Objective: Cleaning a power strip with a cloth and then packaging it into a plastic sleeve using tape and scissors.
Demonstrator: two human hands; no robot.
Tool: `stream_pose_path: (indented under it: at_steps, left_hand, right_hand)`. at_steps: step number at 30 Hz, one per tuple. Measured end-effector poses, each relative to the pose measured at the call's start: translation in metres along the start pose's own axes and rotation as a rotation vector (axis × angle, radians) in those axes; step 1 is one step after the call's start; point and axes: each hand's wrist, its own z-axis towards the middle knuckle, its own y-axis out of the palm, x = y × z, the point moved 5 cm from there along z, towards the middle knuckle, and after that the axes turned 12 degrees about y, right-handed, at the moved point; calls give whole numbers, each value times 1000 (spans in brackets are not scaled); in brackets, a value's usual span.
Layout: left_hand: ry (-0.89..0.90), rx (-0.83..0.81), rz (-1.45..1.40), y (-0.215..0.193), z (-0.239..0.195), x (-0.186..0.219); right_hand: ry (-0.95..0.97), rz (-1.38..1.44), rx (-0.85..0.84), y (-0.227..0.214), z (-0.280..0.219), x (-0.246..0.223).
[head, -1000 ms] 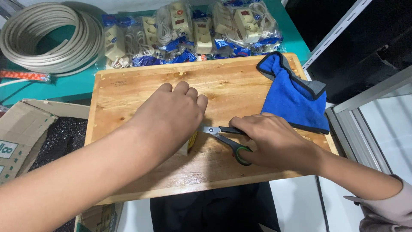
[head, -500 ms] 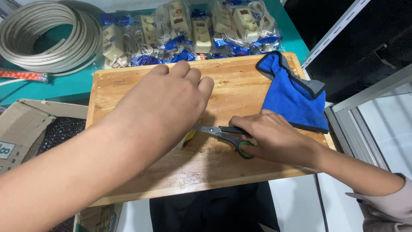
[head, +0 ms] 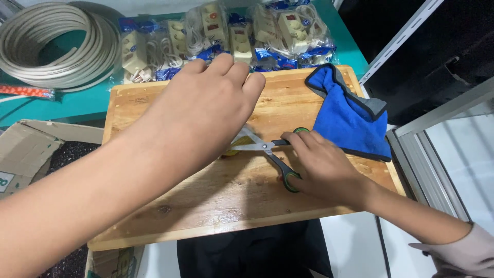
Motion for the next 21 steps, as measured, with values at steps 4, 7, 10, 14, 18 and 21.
stream_pose_path:
  at_steps: [4, 7, 10, 14, 18, 21]
  left_hand:
    - [12, -54, -112, 6, 7, 2]
    - [23, -37, -151, 9, 10, 6]
    - [31, -66, -257, 9, 14, 6]
    - [27, -16, -305, 11, 17, 5]
    - [22, -13, -311, 13, 18, 6]
    - [19, -53, -355, 13, 20, 6]
  right_hand:
    - [164, 152, -166, 12, 0, -2]
    - [242, 258, -181, 33, -2, 9]
    - [148, 409, -64, 44, -5, 15]
    - [193, 533, -114, 53, -9, 13]
    - [190, 443, 11, 67, -2, 20]
    - [57, 253, 232, 82, -2, 28]
